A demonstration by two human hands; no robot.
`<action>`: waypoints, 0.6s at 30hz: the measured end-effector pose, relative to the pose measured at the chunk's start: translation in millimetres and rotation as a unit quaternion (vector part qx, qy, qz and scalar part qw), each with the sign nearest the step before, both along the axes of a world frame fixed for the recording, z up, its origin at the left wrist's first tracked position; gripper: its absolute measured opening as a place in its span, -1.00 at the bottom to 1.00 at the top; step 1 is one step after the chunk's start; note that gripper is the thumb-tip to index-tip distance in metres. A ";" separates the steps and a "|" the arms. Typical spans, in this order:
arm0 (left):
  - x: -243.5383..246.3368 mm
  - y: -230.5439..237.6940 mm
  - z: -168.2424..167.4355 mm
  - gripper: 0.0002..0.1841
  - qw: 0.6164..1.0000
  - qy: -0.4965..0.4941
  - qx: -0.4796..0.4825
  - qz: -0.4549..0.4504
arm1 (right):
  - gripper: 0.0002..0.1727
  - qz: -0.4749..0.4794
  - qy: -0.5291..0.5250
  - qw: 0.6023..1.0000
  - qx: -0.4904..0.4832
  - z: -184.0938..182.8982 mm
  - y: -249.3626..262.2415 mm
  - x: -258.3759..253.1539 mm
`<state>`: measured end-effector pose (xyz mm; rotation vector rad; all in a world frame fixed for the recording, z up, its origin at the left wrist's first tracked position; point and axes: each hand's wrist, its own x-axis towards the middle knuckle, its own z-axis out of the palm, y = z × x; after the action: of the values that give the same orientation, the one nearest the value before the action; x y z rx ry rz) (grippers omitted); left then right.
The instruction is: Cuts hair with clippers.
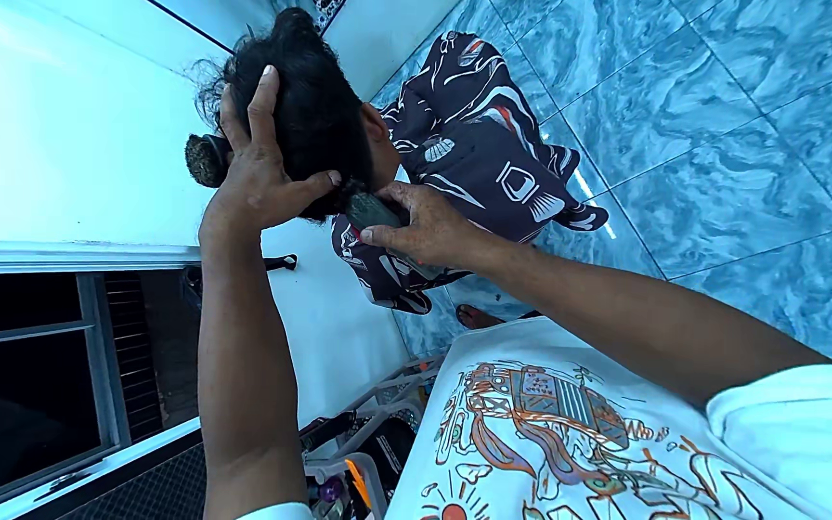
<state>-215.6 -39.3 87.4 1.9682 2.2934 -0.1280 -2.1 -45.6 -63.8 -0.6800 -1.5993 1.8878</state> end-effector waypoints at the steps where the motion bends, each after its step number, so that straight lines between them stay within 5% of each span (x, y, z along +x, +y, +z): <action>1: -0.1 0.0 0.4 0.39 1.000 -0.003 0.000 0.002 | -0.51 0.007 -0.026 0.999 -0.018 0.8 -1.0 0.7; 4: 0.2 0.6 1.0 0.39 1.000 -0.005 -0.001 0.004 | -0.48 0.015 -0.082 0.994 -0.073 -2.1 -3.5 1.4; 8: -0.1 1.3 1.3 0.37 1.000 -0.004 -0.007 -0.002 | -0.44 -0.012 -0.010 1.000 -0.003 4.8 -2.8 -0.8; 13: -0.7 1.7 2.3 0.37 1.000 -0.010 -0.006 -0.001 | -0.49 0.014 -0.080 0.995 -0.061 1.3 -7.4 0.8; 18: -1.6 2.0 2.3 0.36 1.000 -0.015 -0.011 0.000 | -0.43 -0.005 -0.030 1.000 -0.002 8.9 -6.3 -1.5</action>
<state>-217.2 -37.3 89.8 1.9461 2.2636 -0.1241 -3.6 -51.9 -54.9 -0.7525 -1.6270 1.8797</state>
